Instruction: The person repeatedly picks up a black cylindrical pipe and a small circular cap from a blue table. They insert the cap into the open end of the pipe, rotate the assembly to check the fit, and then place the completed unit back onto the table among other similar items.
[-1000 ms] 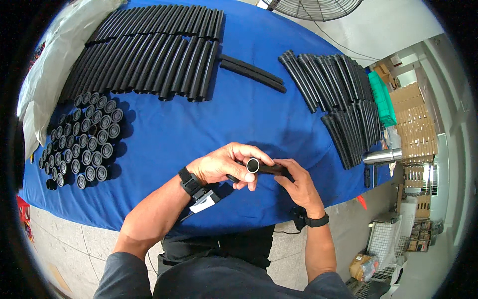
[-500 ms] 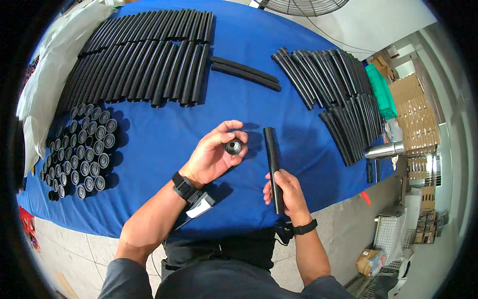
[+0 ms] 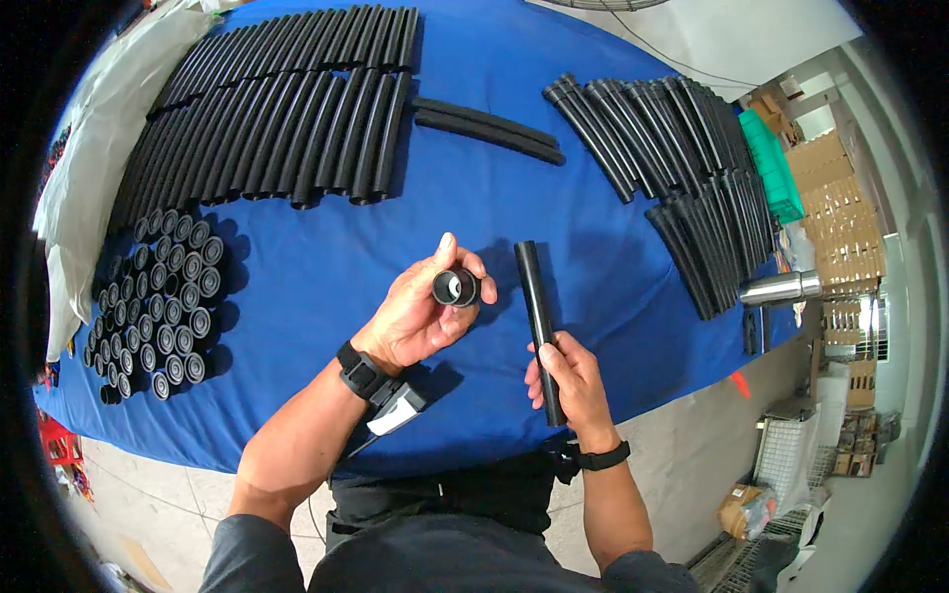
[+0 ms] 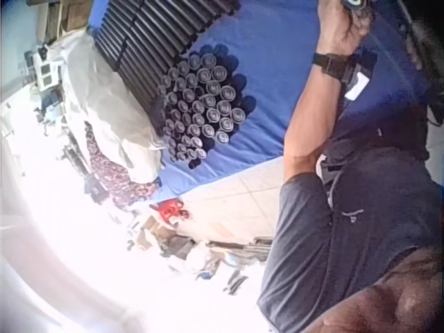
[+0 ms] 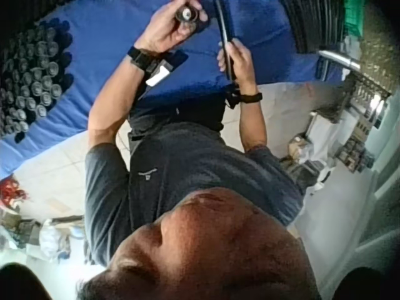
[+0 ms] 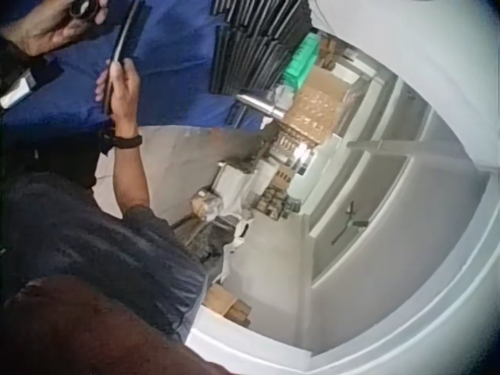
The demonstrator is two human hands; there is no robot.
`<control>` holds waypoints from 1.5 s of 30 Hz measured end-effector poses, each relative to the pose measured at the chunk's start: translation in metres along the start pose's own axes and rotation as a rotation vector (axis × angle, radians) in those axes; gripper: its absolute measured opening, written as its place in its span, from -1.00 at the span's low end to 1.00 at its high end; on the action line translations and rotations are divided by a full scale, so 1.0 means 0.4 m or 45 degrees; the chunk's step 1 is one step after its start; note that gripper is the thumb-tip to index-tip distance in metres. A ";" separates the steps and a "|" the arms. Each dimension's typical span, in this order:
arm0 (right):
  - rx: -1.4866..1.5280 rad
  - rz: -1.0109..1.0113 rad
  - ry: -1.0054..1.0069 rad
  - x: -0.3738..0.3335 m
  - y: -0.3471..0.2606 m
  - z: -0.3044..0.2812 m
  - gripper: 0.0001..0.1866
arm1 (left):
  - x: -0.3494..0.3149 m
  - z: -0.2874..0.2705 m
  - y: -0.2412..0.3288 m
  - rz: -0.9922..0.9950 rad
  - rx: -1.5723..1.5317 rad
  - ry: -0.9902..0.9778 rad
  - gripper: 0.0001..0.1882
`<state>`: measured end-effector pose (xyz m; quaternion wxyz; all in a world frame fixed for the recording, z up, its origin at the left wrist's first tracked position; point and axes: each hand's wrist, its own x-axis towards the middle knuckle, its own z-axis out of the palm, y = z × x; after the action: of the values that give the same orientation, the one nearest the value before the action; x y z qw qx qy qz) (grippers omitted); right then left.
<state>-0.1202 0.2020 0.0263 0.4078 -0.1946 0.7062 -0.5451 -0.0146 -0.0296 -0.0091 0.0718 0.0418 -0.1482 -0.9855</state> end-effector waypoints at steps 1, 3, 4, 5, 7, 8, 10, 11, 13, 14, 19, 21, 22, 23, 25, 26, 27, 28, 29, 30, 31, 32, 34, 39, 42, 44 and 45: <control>0.014 0.001 -0.003 0.000 0.000 -0.002 -0.62 | 0.002 0.001 -0.001 0.006 0.006 0.018 -0.51; 0.011 -0.001 0.009 -0.002 0.002 -0.002 -0.62 | 0.003 0.004 -0.002 0.017 0.018 0.054 -0.50; 0.008 -0.005 0.013 -0.002 0.001 -0.002 -0.62 | 0.005 0.001 -0.002 0.011 0.015 0.057 -0.50; 0.010 -0.005 0.015 -0.003 0.000 -0.001 -0.63 | 0.005 -0.004 -0.002 0.005 0.011 0.061 -0.50; 0.014 -0.007 0.024 -0.007 -0.001 -0.002 -0.64 | 0.006 -0.006 -0.003 -0.003 0.029 0.076 -0.50; 0.030 -0.026 0.007 -0.005 0.002 -0.007 -0.63 | 0.007 -0.004 -0.003 -0.006 0.050 0.086 -0.50; 0.060 -0.073 -0.026 0.001 0.009 -0.020 -0.62 | 0.005 0.000 0.001 0.015 0.093 0.090 -0.50; 0.081 -0.078 -0.045 -0.002 0.009 -0.026 -0.60 | 0.002 -0.003 0.004 0.037 0.116 0.082 -0.49; 0.122 -0.090 -0.091 -0.007 0.000 -0.028 -0.55 | 0.000 -0.003 0.007 0.107 0.129 0.097 -0.48; 0.131 -0.054 -0.126 -0.017 -0.011 -0.021 -0.53 | -0.001 0.000 0.007 0.154 0.119 0.120 -0.46; 0.174 0.042 -0.336 -0.101 -0.051 0.052 -0.48 | 0.001 0.004 0.029 0.322 0.096 0.275 -0.40; 0.220 0.109 -0.383 -0.105 -0.054 0.086 -0.50 | 0.000 -0.001 0.030 0.369 0.137 0.273 -0.38; 0.202 0.107 -0.395 -0.102 -0.057 0.102 -0.48 | -0.003 -0.001 0.030 0.389 0.150 0.284 -0.38; 0.183 0.106 -0.409 -0.099 -0.061 0.116 -0.45 | -0.003 0.000 0.030 0.410 0.162 0.296 -0.37; 0.193 0.120 -0.429 -0.095 -0.059 0.132 -0.44 | 0.003 0.000 0.030 0.407 0.118 0.238 -0.38; 0.208 0.124 -0.433 -0.091 -0.055 0.139 -0.43 | 0.005 -0.002 0.028 0.391 0.100 0.222 -0.38; 0.223 0.127 -0.438 -0.087 -0.053 0.143 -0.43 | 0.006 -0.004 0.027 0.375 0.081 0.206 -0.38; 0.240 0.144 -0.434 -0.084 -0.044 0.148 -0.43 | 0.000 0.011 0.027 0.357 0.068 0.228 -0.38; 0.251 0.161 -0.436 -0.084 -0.045 0.153 -0.45 | 0.000 0.015 0.027 0.355 0.062 0.240 -0.37; 0.261 0.177 -0.437 -0.085 -0.047 0.158 -0.48 | 0.001 0.018 0.027 0.354 0.056 0.250 -0.37; 0.275 0.193 -0.441 -0.086 -0.048 0.163 -0.50 | -0.001 0.017 0.031 0.352 0.053 0.263 -0.37; 0.275 0.214 -0.439 -0.087 -0.046 0.165 -0.51 | -0.003 0.014 0.035 0.349 0.014 0.218 -0.37; 0.275 0.252 -0.430 -0.089 -0.041 0.163 -0.51 | -0.006 0.016 0.041 0.315 -0.087 0.259 -0.38; 0.128 0.213 -0.348 -0.084 -0.035 0.169 -0.50 | -0.009 -0.005 0.035 0.372 -0.032 0.280 -0.40; -0.021 0.179 -0.285 -0.088 -0.039 0.173 -0.51 | -0.007 0.007 0.030 0.416 0.043 0.333 -0.43; -0.078 0.167 -0.260 -0.089 -0.046 0.177 -0.55 | -0.006 0.008 0.029 0.408 0.051 0.372 -0.45; -0.089 0.171 -0.245 -0.090 -0.048 0.179 -0.59 | -0.006 0.009 0.027 0.418 0.062 0.390 -0.45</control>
<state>-0.0457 0.1778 0.0522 0.5022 -0.2122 0.6939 -0.4704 -0.0111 -0.0384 -0.0022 0.2520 0.1681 -0.1641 -0.9388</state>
